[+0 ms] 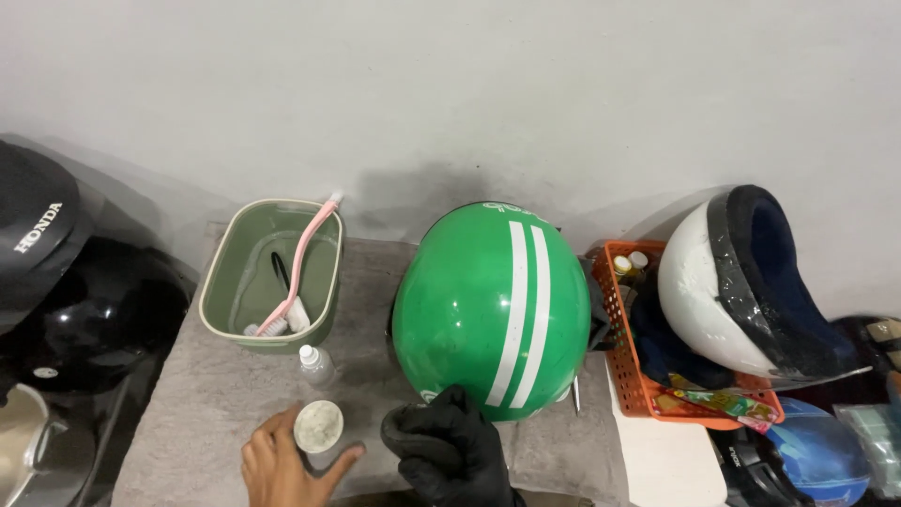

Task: The person applies a white paste from a small container onto a green helmet using a black cloth. They rub the paste over the helmet's surface, including the white stripes and the logo, then wipe it off with the cloth.

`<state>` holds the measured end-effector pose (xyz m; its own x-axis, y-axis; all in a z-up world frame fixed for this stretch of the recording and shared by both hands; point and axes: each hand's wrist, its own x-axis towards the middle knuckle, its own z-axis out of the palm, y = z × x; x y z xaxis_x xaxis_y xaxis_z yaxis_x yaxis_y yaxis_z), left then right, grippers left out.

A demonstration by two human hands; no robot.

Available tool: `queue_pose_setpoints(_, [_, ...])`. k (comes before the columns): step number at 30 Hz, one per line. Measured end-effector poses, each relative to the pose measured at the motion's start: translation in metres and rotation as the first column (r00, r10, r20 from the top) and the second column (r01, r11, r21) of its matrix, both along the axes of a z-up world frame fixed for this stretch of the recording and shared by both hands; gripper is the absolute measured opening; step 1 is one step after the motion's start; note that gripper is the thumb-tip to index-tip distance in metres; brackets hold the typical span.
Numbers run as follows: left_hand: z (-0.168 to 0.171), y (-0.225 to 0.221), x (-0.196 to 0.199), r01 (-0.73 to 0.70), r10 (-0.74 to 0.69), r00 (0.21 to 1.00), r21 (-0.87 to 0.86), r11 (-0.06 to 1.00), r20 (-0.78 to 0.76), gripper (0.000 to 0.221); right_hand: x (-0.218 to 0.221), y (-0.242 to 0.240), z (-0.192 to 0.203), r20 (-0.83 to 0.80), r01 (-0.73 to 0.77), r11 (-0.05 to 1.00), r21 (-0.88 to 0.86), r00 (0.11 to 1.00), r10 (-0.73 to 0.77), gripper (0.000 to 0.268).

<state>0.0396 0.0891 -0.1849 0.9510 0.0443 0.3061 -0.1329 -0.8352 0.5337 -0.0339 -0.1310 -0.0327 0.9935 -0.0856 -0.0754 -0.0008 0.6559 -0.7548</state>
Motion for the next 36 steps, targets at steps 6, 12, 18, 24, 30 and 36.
queue_pose_setpoints(6, [0.021,-0.006,-0.004,0.025,-0.052,0.991,-0.215,0.976,-0.124,0.083,-0.011,-0.006,-0.004,-0.236,0.1,0.991,0.092,0.969,-0.076,0.039])
queue_pose_setpoints(12, [0.11,-0.052,-0.012,0.428,-0.302,0.877,-0.322,0.844,0.374,0.083,-0.016,-0.009,0.057,0.3,0.501,0.618,-0.606,0.863,-0.406,0.031])
queue_pose_setpoints(18, [0.169,-0.104,0.003,0.508,-0.35,0.747,-0.145,0.849,0.565,0.069,-0.024,-0.024,0.081,0.556,0.635,0.209,-0.744,0.761,-0.335,0.015])
queue_pose_setpoints(24, [0.199,-0.123,-0.01,0.529,-0.369,0.679,-0.074,0.845,0.635,0.044,-0.022,-0.03,0.075,0.624,0.617,-0.095,-0.781,0.766,-0.156,0.022])
queue_pose_setpoints(30, [0.198,-0.118,-0.017,0.5,-0.365,0.668,-0.028,0.865,0.649,0.039,-0.025,-0.023,0.072,0.537,0.523,-0.123,-0.843,0.82,-0.199,0.029])
queue_pose_setpoints(36, [0.161,-0.101,-0.018,0.456,-0.348,0.748,-0.057,0.888,0.565,0.061,-0.021,-0.033,0.071,0.562,0.562,-0.025,-0.827,0.826,-0.049,0.025])
